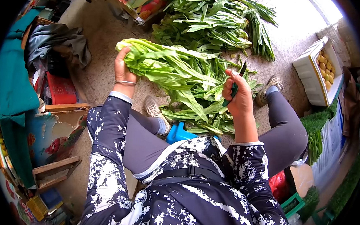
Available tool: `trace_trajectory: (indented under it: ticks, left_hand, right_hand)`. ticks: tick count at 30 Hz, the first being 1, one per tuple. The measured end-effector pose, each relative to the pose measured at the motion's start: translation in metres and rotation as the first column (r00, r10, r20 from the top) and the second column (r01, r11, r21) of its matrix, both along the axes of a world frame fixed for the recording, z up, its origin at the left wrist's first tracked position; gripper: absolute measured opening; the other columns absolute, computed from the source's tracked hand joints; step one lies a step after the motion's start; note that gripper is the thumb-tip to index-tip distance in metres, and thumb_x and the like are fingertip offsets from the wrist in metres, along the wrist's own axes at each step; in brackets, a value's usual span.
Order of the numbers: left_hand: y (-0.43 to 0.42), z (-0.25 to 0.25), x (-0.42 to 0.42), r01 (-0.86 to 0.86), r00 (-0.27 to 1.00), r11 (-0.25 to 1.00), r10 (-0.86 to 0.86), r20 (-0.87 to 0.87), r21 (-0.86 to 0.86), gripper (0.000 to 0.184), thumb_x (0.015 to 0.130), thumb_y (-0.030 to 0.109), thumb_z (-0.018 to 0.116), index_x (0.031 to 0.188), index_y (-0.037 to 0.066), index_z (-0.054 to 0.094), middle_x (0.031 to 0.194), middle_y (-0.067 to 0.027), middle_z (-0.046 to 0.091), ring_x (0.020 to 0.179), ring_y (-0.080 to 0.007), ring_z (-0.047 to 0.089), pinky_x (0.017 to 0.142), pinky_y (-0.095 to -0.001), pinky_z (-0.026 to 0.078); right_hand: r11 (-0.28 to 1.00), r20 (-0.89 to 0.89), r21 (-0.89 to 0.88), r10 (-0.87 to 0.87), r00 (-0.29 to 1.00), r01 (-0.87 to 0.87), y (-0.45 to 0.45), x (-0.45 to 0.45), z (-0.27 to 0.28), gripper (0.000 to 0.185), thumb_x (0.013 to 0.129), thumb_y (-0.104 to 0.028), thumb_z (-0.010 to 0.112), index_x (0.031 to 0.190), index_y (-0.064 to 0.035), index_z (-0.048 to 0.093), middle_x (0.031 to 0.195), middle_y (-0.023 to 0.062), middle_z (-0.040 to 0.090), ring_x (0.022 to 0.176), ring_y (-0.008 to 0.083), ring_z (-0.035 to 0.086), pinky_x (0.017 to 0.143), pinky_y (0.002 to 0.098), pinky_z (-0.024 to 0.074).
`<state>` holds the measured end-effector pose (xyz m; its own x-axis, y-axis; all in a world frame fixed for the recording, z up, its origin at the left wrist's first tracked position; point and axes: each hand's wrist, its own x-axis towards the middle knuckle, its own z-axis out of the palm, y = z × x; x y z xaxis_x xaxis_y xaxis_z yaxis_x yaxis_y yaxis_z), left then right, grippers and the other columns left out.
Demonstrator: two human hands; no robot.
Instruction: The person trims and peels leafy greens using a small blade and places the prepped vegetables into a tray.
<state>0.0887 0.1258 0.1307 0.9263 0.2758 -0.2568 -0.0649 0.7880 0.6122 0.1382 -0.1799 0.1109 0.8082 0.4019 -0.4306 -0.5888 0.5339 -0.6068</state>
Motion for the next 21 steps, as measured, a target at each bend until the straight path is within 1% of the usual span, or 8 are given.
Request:
trace_trajectory:
  ticks: [4,7,11,15,17,19,20,21]
  left_hand:
    - [0.008,0.007,-0.020,-0.016,0.994,1.000,0.018,0.105,-0.022,0.044,0.078,0.020,0.051,0.112,-0.008,0.043,0.115,-0.0273,0.047,0.106,-0.0365,0.047,0.095,-0.0481,0.035]
    - [0.015,0.010,-0.036,-0.006,0.986,0.999,0.013,0.167,-0.045,0.040,0.077,0.017,0.052,0.109,-0.007,0.047,0.113,-0.0250,0.049,0.107,-0.0361,0.046,0.095,-0.0490,0.034]
    - [0.003,0.022,-0.052,-0.131,0.975,0.990,0.139,0.174,-0.061,0.036,0.077,0.016,0.051,0.108,-0.003,0.047,0.108,-0.0193,0.051,0.110,-0.0357,0.044,0.096,-0.0486,0.033]
    - [0.003,0.029,-0.067,-0.105,0.975,0.994,0.111,0.195,-0.037,0.037,0.077,0.016,0.050,0.109,-0.002,0.044,0.109,-0.0188,0.050,0.111,-0.0369,0.043,0.097,-0.0491,0.031]
    - [0.012,0.035,-0.076,-0.140,0.979,0.990,0.134,0.152,0.028,0.044,0.078,0.019,0.051,0.115,-0.001,0.040,0.117,-0.0161,0.045,0.117,-0.0347,0.037,0.101,-0.0468,0.025]
    - [0.034,0.051,-0.092,-0.191,0.975,0.975,0.175,0.140,0.114,0.046,0.079,0.022,0.049,0.117,-0.003,0.038,0.117,-0.0177,0.045,0.119,-0.0345,0.035,0.102,-0.0445,0.024]
    - [0.066,0.048,-0.103,-0.173,0.980,0.980,0.160,0.121,0.103,0.044,0.077,0.021,0.056,0.112,-0.002,0.044,0.108,-0.0165,0.052,0.109,-0.0306,0.047,0.095,-0.0390,0.035]
    - [0.094,0.046,-0.118,-0.392,0.912,0.892,0.345,0.223,0.225,0.033,0.077,0.018,0.056,0.100,-0.005,0.052,0.094,-0.0127,0.060,0.086,-0.0234,0.059,0.079,-0.0338,0.047]
  right_hand:
    - [0.997,0.022,-0.082,-0.014,1.000,0.016,0.004,-0.005,0.011,0.030,0.083,-0.029,0.055,0.097,-0.0022,0.056,0.060,-0.0025,0.046,0.043,0.0042,0.036,0.037,0.0172,0.0274]
    - [0.974,0.034,-0.191,0.131,0.991,-0.123,0.011,-0.014,0.010,0.038,0.084,-0.036,0.053,0.105,-0.0043,0.055,0.062,-0.0026,0.047,0.046,0.0045,0.038,0.039,0.0166,0.0278]
    - [0.940,-0.081,0.076,0.338,0.938,-0.332,0.029,-0.023,0.011,0.041,0.084,-0.039,0.053,0.109,-0.0066,0.049,0.067,-0.0015,0.047,0.048,0.0067,0.038,0.042,0.0193,0.0262]
    - [0.938,-0.085,-0.097,0.326,0.942,-0.333,0.052,-0.024,0.004,0.017,0.082,-0.036,0.056,0.085,-0.0212,0.047,0.059,-0.0056,0.043,0.046,0.0054,0.034,0.040,0.0203,0.0235]
    - [0.938,-0.070,-0.048,0.339,0.938,-0.342,0.055,-0.023,-0.009,0.017,0.081,-0.034,0.058,0.084,-0.0220,0.046,0.056,-0.0066,0.037,0.042,0.0050,0.030,0.037,0.0200,0.0212]
    - [0.947,-0.106,-0.180,0.251,0.962,-0.267,0.057,-0.015,-0.026,0.019,0.080,-0.033,0.059,0.084,-0.0212,0.045,0.054,-0.0071,0.033,0.040,0.0047,0.027,0.034,0.0189,0.0195]
    - [0.945,-0.165,-0.210,0.219,0.962,-0.251,0.051,-0.007,-0.038,0.016,0.083,-0.031,0.056,0.092,-0.0218,0.048,0.056,-0.0084,0.031,0.044,0.0037,0.026,0.037,0.0180,0.0203]
    - [0.950,-0.120,-0.185,0.234,0.965,-0.253,0.048,-0.003,-0.043,0.022,0.079,-0.032,0.061,0.092,-0.0206,0.049,0.056,-0.0070,0.035,0.043,0.0050,0.029,0.035,0.0186,0.0198]
